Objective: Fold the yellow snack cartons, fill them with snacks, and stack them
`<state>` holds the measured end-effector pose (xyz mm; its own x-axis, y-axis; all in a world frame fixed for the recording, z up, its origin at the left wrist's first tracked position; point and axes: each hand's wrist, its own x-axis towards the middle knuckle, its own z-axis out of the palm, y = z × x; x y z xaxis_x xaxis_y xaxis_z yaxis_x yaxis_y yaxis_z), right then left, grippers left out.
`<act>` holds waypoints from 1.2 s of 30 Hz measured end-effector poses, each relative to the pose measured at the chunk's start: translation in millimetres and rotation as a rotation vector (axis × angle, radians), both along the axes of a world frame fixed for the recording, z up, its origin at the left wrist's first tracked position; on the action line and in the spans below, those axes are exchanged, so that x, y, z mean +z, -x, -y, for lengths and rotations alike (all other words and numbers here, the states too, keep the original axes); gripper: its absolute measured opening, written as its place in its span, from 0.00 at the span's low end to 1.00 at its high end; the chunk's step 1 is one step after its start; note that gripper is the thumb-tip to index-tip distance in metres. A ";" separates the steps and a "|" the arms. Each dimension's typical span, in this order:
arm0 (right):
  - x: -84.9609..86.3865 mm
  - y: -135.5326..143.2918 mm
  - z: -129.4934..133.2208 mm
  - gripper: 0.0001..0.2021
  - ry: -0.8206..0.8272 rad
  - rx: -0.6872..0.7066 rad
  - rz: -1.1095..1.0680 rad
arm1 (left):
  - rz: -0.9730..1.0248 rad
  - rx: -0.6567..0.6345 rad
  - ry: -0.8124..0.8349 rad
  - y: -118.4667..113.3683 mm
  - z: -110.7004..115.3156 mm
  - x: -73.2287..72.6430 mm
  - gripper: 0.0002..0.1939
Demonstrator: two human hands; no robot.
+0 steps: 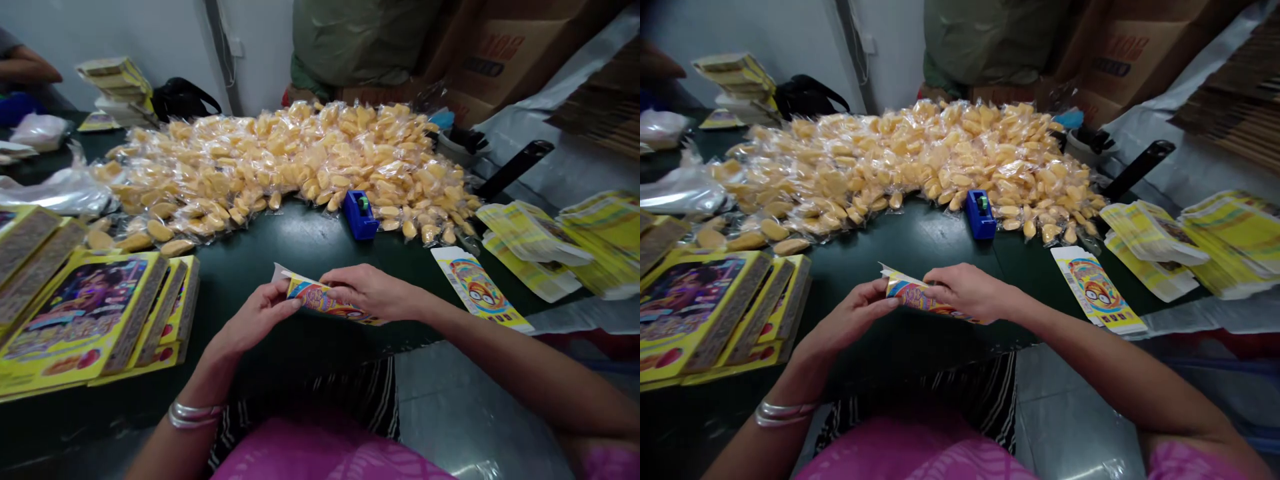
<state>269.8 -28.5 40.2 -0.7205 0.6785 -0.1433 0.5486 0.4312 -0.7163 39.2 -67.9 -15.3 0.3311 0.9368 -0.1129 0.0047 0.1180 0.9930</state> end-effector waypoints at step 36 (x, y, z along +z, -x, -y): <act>-75.5 9.3 85.1 0.31 0.626 -0.555 -0.882 | 0.053 0.328 0.207 -2.5 56.2 -13.8 0.27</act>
<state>260.6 -113.6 -35.3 -0.3690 0.9149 -0.1638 -0.2321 -0.2614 -0.9369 41.7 -124.1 -29.1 0.0285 0.9531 -0.3012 -0.1170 0.3024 0.9460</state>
